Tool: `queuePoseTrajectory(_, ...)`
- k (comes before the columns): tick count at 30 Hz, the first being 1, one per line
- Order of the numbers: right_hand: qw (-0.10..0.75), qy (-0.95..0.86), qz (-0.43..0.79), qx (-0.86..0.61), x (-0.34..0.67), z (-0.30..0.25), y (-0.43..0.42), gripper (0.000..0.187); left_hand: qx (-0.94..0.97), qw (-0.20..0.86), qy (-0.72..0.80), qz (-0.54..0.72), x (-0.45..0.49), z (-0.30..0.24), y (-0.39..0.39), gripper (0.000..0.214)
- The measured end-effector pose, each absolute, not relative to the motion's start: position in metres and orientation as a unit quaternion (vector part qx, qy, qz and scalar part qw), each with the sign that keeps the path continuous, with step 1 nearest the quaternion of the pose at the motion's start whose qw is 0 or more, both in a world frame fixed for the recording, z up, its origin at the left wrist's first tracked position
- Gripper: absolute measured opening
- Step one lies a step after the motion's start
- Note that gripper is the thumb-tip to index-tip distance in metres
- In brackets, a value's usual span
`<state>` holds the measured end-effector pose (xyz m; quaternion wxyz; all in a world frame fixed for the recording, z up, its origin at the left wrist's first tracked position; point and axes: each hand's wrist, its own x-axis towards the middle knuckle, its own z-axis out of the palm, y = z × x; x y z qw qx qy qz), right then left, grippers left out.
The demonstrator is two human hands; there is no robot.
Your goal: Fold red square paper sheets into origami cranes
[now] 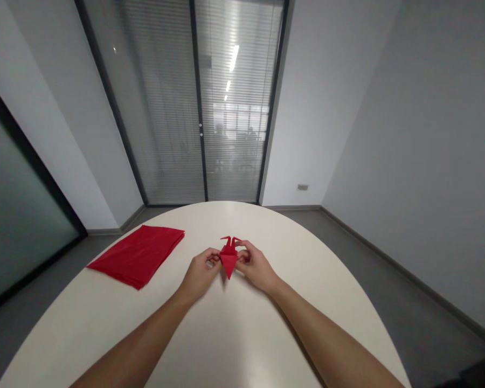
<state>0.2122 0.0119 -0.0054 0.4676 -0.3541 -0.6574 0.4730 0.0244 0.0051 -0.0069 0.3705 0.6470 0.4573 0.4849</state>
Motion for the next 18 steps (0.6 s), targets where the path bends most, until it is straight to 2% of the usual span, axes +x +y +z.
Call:
queuePoseTrajectory(7,0.466,-0.654,0.477,-0.356,0.2114,-0.0032,0.0107,0.048,0.64,0.391,0.443,0.492,0.0252,-0.0055,0.002,0.019)
queuePoseTrajectory(13,0.461,-0.661,0.484,-0.339,0.2096,-0.006,0.0099,0.05,0.629,0.399,0.444,0.498,0.0263,-0.0072,0.002,0.027)
queuePoseTrajectory(18,0.464,-0.669,0.461,-0.353,0.2097,-0.0047,0.0093,0.04,0.638,0.387,0.452,0.489,0.0245,-0.011,0.0041,0.027)
